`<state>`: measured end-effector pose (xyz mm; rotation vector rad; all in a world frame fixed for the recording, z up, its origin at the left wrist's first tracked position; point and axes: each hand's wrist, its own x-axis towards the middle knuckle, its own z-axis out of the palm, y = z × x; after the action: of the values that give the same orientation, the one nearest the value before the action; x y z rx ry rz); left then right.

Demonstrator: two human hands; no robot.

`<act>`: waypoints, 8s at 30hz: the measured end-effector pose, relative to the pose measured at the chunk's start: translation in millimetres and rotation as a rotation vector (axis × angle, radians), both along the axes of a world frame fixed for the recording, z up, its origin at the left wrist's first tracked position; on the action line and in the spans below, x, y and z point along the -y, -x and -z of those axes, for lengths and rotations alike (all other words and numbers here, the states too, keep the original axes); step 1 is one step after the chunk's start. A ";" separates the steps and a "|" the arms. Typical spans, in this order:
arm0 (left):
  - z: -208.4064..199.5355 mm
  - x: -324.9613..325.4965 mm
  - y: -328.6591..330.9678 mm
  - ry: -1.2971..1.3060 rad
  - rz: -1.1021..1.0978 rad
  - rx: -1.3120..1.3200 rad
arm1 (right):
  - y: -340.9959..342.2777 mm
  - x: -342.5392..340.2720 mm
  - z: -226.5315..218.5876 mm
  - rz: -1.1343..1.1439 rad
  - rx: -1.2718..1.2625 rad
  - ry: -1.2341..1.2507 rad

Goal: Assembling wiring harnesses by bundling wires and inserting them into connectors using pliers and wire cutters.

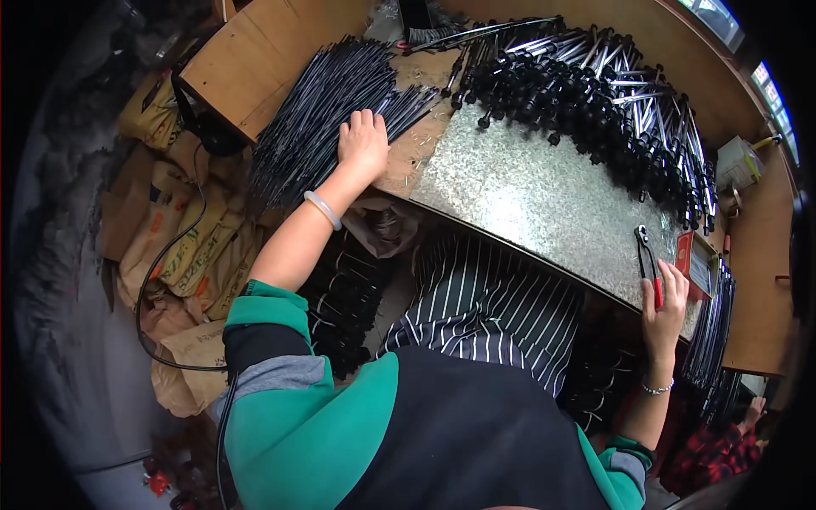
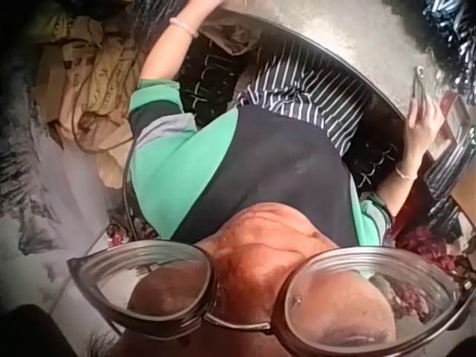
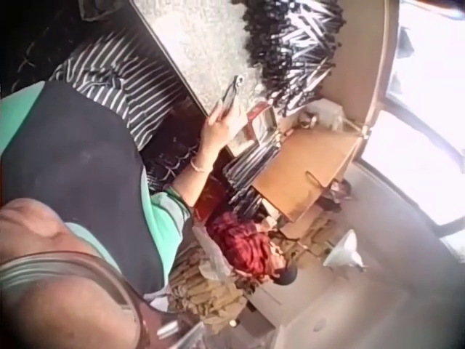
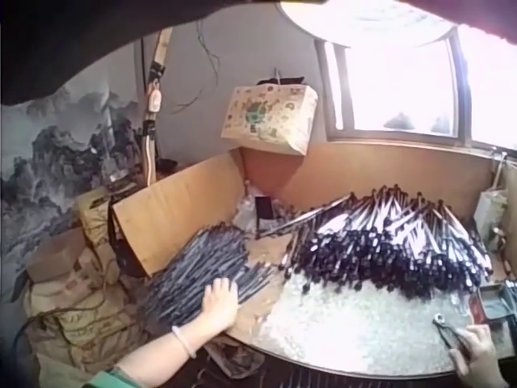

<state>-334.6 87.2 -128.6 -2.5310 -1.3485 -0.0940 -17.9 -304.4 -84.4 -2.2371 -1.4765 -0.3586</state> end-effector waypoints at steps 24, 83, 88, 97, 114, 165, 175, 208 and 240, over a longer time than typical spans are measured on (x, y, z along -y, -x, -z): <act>-28.4 35.8 -35.0 -0.265 0.128 0.497 | 71.5 -89.1 13.3 -0.350 -0.570 -0.069; -22.7 267.2 -33.5 1.888 0.266 0.782 | 69.8 -9.9 52.8 -0.022 -1.050 -0.384; 3.7 252.6 -38.5 1.941 0.141 0.644 | 76.9 4.4 59.3 -0.007 -1.161 -0.377; 22.7 232.3 -31.0 1.817 0.068 0.956 | 85.9 6.7 66.0 0.032 -1.271 -0.338; 6.8 211.9 -23.3 1.691 0.185 0.995 | 93.8 -11.1 57.7 -0.065 -1.199 -0.365; -137.0 151.4 -159.5 0.526 0.980 1.431 | 124.1 2.9 -39.3 -0.508 -1.592 -0.304; -171.9 183.0 -165.5 0.800 0.890 1.214 | 119.5 5.5 -44.0 -0.657 -1.823 -0.211; -42.2 265.6 -24.9 1.985 0.376 1.083 | 86.0 13.8 -32.0 -0.320 -1.362 -0.859; -34.2 270.1 -44.2 1.910 0.361 1.070 | 114.0 -14.0 -3.8 -0.347 -1.227 -0.598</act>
<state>-290.4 -182.9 -94.4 -4.8283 -1.4422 -0.4650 -131.9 -290.4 -80.6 -1.2074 -0.8366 0.5438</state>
